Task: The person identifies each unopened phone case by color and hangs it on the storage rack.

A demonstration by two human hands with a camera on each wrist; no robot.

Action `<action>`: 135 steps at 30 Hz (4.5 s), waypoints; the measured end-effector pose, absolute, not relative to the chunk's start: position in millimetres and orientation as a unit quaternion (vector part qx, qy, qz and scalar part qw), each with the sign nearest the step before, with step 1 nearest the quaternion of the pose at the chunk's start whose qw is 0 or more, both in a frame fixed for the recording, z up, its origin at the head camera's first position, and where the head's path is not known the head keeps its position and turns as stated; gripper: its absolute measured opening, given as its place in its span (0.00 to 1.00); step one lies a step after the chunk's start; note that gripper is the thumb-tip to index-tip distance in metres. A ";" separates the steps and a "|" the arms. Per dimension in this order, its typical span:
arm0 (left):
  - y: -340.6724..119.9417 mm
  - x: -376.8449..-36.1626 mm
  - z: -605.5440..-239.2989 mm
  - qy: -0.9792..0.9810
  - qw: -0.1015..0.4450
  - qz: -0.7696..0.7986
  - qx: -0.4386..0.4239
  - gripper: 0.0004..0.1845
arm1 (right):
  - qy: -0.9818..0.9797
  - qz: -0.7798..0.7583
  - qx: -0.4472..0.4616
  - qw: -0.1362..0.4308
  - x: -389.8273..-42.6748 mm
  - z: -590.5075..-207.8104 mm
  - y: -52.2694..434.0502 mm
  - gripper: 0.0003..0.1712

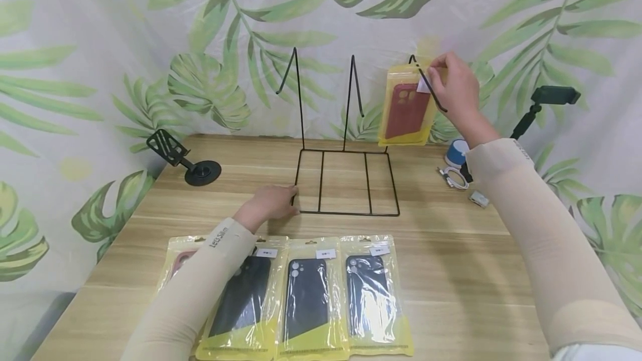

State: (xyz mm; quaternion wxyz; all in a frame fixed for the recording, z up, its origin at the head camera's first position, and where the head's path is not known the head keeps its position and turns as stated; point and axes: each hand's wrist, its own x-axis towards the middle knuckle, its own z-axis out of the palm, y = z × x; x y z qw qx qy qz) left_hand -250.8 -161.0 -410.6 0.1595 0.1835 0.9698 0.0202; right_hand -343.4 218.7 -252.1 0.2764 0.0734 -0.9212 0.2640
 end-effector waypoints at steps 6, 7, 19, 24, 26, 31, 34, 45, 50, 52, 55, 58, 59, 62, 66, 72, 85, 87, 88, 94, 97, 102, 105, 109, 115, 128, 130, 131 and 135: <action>-158.3 -250.0 -409.5 0.969 0.164 0.022 0.181 0.37 | -0.903 0.285 0.088 0.308 -330.1 -261.2 224.1 0.26; -158.1 -250.1 -409.6 0.969 0.164 0.022 0.183 0.37 | -0.898 0.287 0.091 0.320 -325.4 -264.3 224.9 0.28; -159.6 -253.1 -411.5 0.968 0.161 0.023 0.192 0.37 | -0.898 0.250 0.179 0.317 -238.8 -348.2 222.9 0.19; -160.7 -253.7 -412.5 0.968 0.164 0.019 0.188 0.38 | -0.957 0.141 0.236 0.097 -220.1 -397.5 216.8 0.28; -160.9 -254.2 -413.3 0.968 0.166 0.020 0.187 0.38 | -0.959 0.111 0.255 0.049 -214.8 -413.0 213.8 0.30; -160.6 -254.0 -413.8 0.968 0.168 0.022 0.183 0.38 | -0.950 0.112 0.289 0.022 -203.0 -429.1 205.4 0.19; -160.6 -253.4 -413.4 0.969 0.169 0.022 0.181 0.38 | -0.942 0.119 0.315 0.004 -196.3 -428.3 199.4 0.14; -160.2 -253.0 -410.8 0.969 0.164 0.021 0.184 0.37 | -0.946 0.112 0.292 -0.090 -186.5 -428.7 185.9 0.10; -160.6 -252.2 -411.6 0.969 0.164 0.024 0.182 0.37 | -0.943 0.110 0.301 -0.089 -185.9 -431.0 183.7 0.06; -160.7 -252.1 -411.8 0.969 0.165 0.024 0.182 0.37 | -0.944 0.113 0.298 -0.080 -185.6 -430.3 183.2 0.05; -160.9 -252.3 -411.6 0.969 0.166 0.024 0.182 0.37 | -0.947 0.123 0.291 -0.054 -184.9 -425.6 183.6 0.04; -161.2 -251.9 -411.0 0.969 0.166 0.025 0.179 0.37 | -0.949 0.143 0.281 -0.020 -183.7 -416.0 184.5 0.04; -161.3 -251.7 -410.7 0.970 0.166 0.026 0.179 0.37 | -0.950 0.151 0.275 -0.011 -183.1 -412.0 184.8 0.04; -161.1 -251.3 -409.8 0.970 0.165 0.026 0.177 0.37 | -0.947 0.187 0.262 0.011 -181.3 -399.8 186.6 0.02; -160.6 -252.1 -409.6 0.970 0.165 0.024 0.179 0.37 | -0.932 0.224 0.277 0.066 -177.8 -384.6 189.5 0.07; -160.6 -251.7 -409.4 0.969 0.166 0.025 0.179 0.37 | -0.885 0.277 0.328 0.180 -172.3 -361.7 188.8 0.05; -161.2 -252.2 -409.0 0.969 0.169 0.030 0.178 0.37 | -0.817 0.262 0.359 0.366 -196.6 -298.8 174.8 0.04; -160.8 -252.3 -409.2 0.969 0.168 0.027 0.178 0.37 | -0.816 0.269 0.348 0.374 -202.5 -288.3 170.0 0.03; -160.6 -252.4 -409.4 0.969 0.167 0.024 0.179 0.36 | -0.817 0.274 0.343 0.375 -205.1 -283.5 167.5 0.03; -159.8 -251.6 -409.9 0.969 0.163 0.018 0.186 0.36 | -0.814 0.306 0.324 0.371 -216.3 -270.2 154.9 0.05; -160.0 -251.7 -409.7 0.969 0.162 0.017 0.185 0.37 | -0.813 0.313 0.322 0.371 -218.7 -268.0 150.6 0.05; -160.6 -252.1 -410.1 0.970 0.160 0.016 0.183 0.36 | -0.820 0.322 0.302 0.364 -223.0 -265.9 146.7 0.06; -160.4 -251.5 -409.9 0.970 0.159 0.018 0.183 0.36 | -0.826 0.324 0.292 0.357 -225.7 -266.7 145.9 0.07; -160.8 -250.8 -408.7 0.970 0.160 0.018 0.184 0.36 | -0.831 0.316 0.287 0.356 -231.0 -269.1 144.9 0.07; -161.8 -251.0 -409.1 0.970 0.160 0.022 0.183 0.36 | -0.837 0.312 0.272 0.359 -242.3 -271.5 142.1 0.09; -163.1 -250.5 -409.0 0.970 0.158 0.013 0.182 0.36 | -0.869 0.277 0.220 0.345 -277.0 -270.8 130.3 0.14; -163.4 -251.1 -409.6 0.971 0.156 0.014 0.182 0.36 | -0.873 0.267 0.214 0.347 -284.7 -269.7 127.3 0.15; -163.6 -251.2 -410.0 0.971 0.155 0.014 0.182 0.37 | -0.875 0.261 0.212 0.349 -288.7 -269.3 126.0 0.16; -164.1 -252.2 -412.5 0.971 0.155 0.017 0.183 0.38 | -0.883 0.236 0.200 0.354 -302.6 -267.2 121.2 0.16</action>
